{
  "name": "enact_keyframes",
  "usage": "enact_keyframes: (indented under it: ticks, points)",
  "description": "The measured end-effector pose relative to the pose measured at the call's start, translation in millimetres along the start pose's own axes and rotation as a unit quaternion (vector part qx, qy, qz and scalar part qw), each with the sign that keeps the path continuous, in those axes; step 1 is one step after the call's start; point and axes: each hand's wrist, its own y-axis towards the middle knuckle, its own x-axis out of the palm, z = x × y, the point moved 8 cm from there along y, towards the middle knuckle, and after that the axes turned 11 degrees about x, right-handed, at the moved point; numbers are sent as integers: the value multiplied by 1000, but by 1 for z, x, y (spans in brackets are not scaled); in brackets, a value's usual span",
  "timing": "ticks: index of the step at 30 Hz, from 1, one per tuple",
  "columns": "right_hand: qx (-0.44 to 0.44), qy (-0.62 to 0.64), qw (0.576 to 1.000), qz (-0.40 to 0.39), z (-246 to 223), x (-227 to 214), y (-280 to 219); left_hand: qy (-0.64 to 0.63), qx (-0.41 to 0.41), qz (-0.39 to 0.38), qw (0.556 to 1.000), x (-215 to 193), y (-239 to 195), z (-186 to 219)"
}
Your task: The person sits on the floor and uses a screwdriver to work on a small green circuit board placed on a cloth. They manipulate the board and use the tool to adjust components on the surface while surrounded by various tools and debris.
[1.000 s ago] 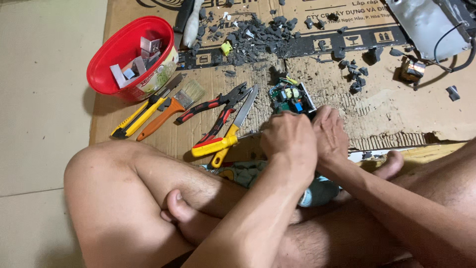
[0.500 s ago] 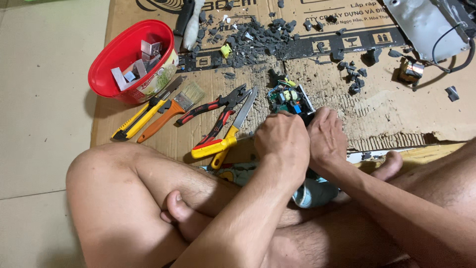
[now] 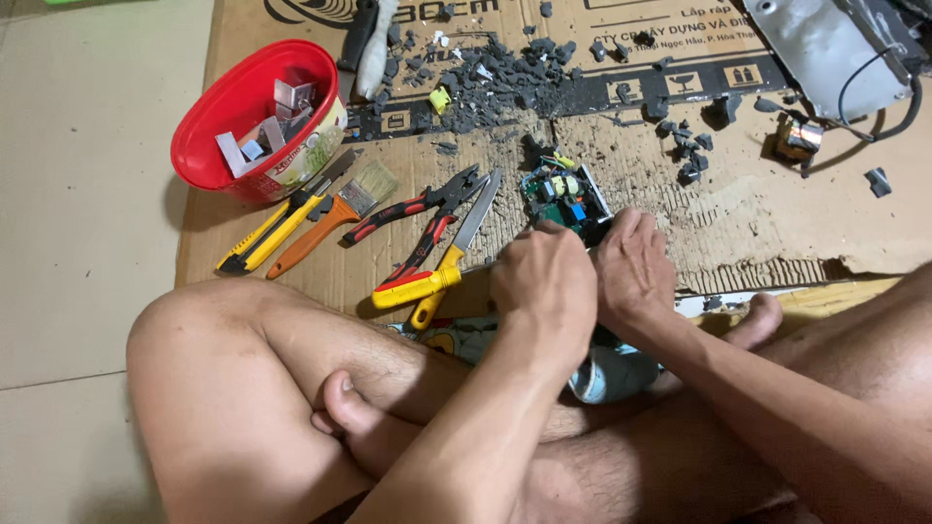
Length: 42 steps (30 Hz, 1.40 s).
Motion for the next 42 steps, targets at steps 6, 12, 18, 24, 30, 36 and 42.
enact_keyframes:
  ticks: [6,12,18,24,30,36,42]
  points:
    - [-70,-56,996,-10,-10,-18,-11,-87,-25,9,996,-34,-30,-13]
    - [-186,-90,977,-54,-9,-31,11,-71,35,43,996,-67,-60,-43]
    - [-175,-81,981,-13,-35,-46,-16,-36,43,45,997,-65,-55,-71]
    - [-174,-85,981,25,-35,-43,-16,-71,13,0,997,-41,-24,-78]
    - [-189,-66,978,59,-31,-38,-12,-64,-3,-28,998,-53,-20,-75]
    - [-197,-48,977,63,-28,-36,-10,-59,-13,-41,997,-35,-8,-89]
    - [-185,-50,980,58,-33,-44,-16,-75,7,-47,996,-53,-13,-82]
